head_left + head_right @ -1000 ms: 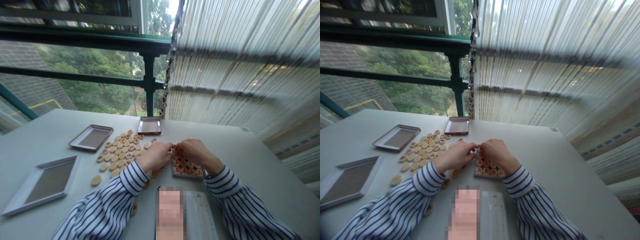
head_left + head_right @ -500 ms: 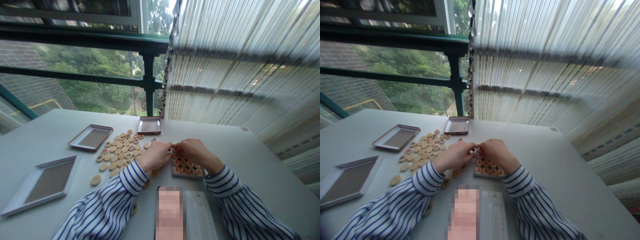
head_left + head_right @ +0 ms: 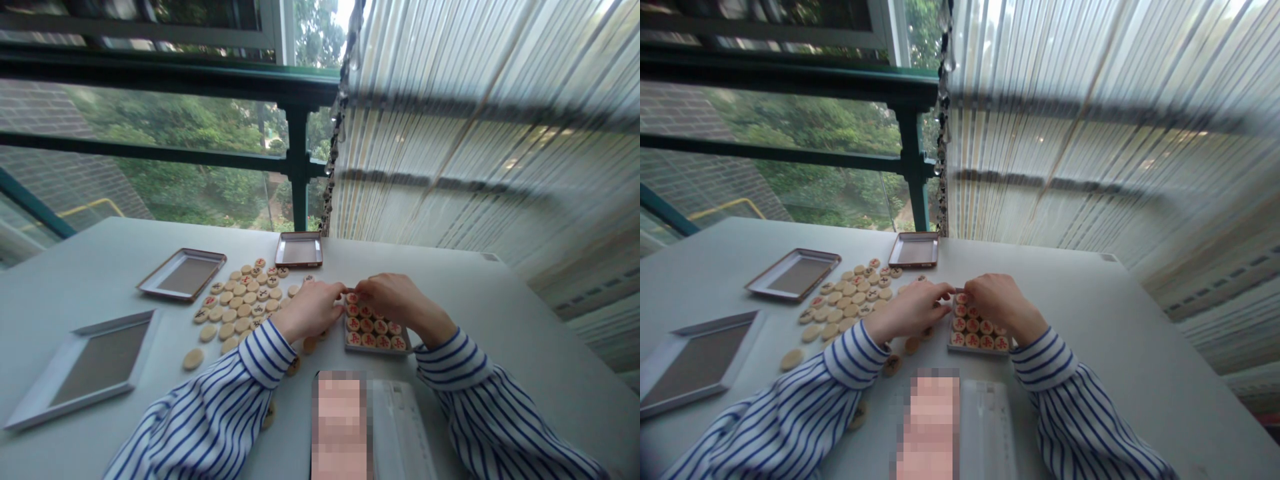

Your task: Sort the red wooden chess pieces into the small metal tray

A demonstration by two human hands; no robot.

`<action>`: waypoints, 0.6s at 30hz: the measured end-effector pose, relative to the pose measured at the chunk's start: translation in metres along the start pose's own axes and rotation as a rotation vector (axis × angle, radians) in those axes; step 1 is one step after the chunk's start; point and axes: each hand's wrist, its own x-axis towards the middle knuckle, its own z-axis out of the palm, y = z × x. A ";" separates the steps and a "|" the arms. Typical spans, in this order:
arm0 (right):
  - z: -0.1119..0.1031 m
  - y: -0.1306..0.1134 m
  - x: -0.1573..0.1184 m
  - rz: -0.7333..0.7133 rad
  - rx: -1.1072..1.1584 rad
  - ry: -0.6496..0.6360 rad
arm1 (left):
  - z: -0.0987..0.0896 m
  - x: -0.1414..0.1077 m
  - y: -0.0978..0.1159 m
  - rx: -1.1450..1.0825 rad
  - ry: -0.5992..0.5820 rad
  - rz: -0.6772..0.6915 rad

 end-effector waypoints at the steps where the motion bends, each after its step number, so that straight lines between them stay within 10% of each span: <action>1: -0.002 0.002 -0.001 0.014 0.003 -0.005 | 0.000 0.000 0.000 0.003 0.006 0.002; 18: -0.013 0.026 -0.010 0.077 0.017 0.090 | -0.019 -0.003 -0.012 -0.004 0.101 -0.016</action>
